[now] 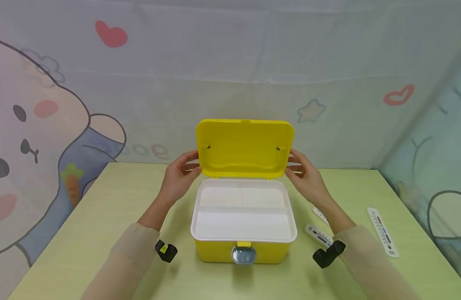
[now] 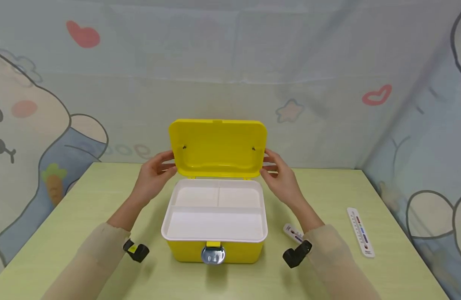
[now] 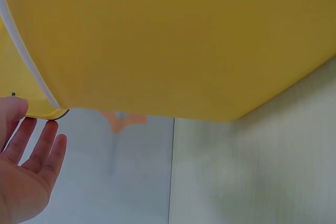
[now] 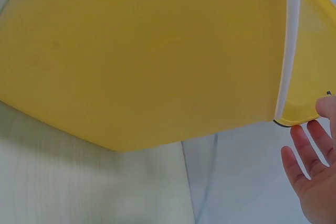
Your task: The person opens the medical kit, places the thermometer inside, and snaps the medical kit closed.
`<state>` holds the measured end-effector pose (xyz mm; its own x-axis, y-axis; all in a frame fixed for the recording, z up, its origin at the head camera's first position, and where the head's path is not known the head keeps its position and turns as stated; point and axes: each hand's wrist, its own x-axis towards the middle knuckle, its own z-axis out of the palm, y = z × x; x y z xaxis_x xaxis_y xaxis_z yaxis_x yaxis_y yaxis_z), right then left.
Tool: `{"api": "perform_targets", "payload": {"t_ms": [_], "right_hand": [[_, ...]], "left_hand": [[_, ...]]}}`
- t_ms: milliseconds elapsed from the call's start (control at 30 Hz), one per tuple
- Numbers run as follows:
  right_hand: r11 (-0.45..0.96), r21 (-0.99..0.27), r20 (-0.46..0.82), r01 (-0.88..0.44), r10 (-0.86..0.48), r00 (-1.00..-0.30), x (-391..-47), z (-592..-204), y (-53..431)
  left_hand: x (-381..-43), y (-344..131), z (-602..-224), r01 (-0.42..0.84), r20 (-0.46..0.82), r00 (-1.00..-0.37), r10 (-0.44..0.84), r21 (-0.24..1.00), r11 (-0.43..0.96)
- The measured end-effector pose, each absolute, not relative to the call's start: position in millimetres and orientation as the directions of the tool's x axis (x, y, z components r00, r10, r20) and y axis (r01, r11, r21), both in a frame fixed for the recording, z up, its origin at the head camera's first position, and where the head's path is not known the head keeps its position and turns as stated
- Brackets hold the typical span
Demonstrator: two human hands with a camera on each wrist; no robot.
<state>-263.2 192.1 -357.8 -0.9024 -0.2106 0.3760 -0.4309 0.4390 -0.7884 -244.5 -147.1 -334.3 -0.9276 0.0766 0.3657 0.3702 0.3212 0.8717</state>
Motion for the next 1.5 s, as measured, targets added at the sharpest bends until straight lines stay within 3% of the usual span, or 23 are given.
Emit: {"api": "perform_targets", "payload": {"t_ms": [267,700,1500], "right_hand": [[0.48,-0.772,0.38,-0.417,-0.178,-0.908,-271.1,-358.3,188.0],[0.536,-0.762,0.347,-0.363,-0.136,-0.928,-280.9,-363.5,182.1],[0.509,-0.84,0.15,-0.186,-0.11,-0.982,-289.4,-369.2,181.8]], "left_hand": [[-272.0,-154.6,-359.1,0.372,0.367,-0.927,0.079,0.872,0.319],[-282.5,-152.5,-361.1,0.309,0.319,-0.947,0.045,0.861,0.403],[-291.9,-146.5,-365.1,0.208,0.221,-0.975,0.026,0.861,0.465]]}}
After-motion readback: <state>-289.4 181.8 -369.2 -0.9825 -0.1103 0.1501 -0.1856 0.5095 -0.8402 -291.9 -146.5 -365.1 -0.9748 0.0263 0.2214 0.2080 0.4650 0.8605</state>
